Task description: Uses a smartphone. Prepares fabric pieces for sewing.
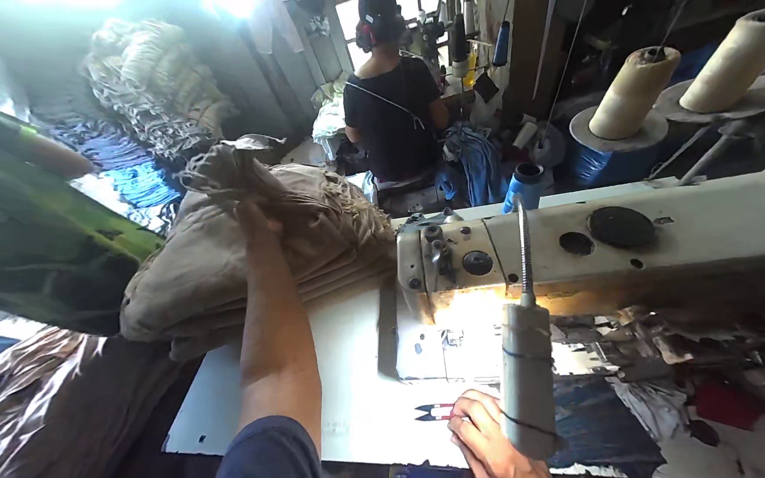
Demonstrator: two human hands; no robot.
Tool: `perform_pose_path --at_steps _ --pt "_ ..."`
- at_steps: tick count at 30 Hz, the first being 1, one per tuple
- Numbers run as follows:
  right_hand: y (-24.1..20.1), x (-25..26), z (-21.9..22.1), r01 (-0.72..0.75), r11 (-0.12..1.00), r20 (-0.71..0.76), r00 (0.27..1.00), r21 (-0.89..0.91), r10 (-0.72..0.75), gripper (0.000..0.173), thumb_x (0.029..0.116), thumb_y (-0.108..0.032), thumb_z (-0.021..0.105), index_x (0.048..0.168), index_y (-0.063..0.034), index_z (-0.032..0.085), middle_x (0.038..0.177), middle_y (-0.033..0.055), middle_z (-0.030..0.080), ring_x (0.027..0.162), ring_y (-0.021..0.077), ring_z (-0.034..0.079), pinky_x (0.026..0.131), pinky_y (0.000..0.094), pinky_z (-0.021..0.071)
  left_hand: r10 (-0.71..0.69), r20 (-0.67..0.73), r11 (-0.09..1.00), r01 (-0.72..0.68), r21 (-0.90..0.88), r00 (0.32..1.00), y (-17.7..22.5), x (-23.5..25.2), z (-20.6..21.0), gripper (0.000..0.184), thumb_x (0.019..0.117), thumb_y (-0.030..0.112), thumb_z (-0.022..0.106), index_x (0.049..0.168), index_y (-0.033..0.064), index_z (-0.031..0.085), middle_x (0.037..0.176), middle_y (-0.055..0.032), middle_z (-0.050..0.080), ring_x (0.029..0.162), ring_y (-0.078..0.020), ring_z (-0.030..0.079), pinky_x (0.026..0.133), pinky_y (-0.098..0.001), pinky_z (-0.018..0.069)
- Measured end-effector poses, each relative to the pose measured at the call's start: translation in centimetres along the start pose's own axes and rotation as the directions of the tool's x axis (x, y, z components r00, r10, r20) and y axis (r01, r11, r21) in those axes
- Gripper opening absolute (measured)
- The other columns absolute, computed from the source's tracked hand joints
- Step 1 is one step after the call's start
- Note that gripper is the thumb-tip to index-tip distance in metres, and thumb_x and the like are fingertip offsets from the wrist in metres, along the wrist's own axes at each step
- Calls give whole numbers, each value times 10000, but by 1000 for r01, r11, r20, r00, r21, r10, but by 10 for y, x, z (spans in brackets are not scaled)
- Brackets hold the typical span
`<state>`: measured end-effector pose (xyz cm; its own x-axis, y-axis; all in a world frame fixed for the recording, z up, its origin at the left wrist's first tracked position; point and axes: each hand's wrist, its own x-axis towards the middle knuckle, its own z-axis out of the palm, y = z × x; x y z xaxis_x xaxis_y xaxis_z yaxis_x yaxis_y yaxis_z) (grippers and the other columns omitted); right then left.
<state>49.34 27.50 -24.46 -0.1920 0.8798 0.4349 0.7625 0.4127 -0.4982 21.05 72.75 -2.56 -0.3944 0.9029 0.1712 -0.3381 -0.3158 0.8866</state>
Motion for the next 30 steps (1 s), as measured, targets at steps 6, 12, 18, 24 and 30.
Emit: perform_pose_path --at_steps 6,12,18,24,30 --pt "-6 4 -8 25 999 -15 1000 -41 -26 209 1031 -288 582 1075 -179 755 1142 13 704 1215 207 608 1065 431 482 -25 32 981 31 -193 999 2 -8 -11 291 813 -13 545 1092 69 528 970 -107 628 822 -207 631 688 -415 560" --pt "-8 5 -8 33 999 -34 999 -25 -34 175 1012 -258 615 1047 -160 756 1121 29 695 1192 212 606 1038 408 488 -29 24 964 34 -262 999 -2 -6 -16 225 836 -1 547 1056 52 548 937 -113 638 811 -210 638 684 -427 562" --pt "-9 4 -8 37 999 -47 998 -30 -38 177 1017 -281 612 1040 -175 752 1113 17 690 1215 213 592 1069 423 469 -24 45 902 41 -429 999 4 -26 -22 168 868 31 509 1025 83 534 901 -94 630 780 -202 632 690 -413 559" --pt "-8 4 -4 53 997 -80 995 -53 -57 176 1010 -287 606 1029 -187 750 1112 -1 693 1203 200 602 1039 418 489 4 40 905 14 -426 999 5 -36 -24 147 877 24 522 1017 60 548 899 -109 641 783 -215 644 695 -427 563" --pt "-8 4 -8 51 998 -46 998 -42 -53 163 1016 -270 605 1028 -183 743 1108 6 683 1202 203 594 1038 416 483 160 41 935 -138 -328 986 -3 -20 -24 319 989 217 527 1271 76 568 1163 -123 675 1066 -254 666 888 -522 569"
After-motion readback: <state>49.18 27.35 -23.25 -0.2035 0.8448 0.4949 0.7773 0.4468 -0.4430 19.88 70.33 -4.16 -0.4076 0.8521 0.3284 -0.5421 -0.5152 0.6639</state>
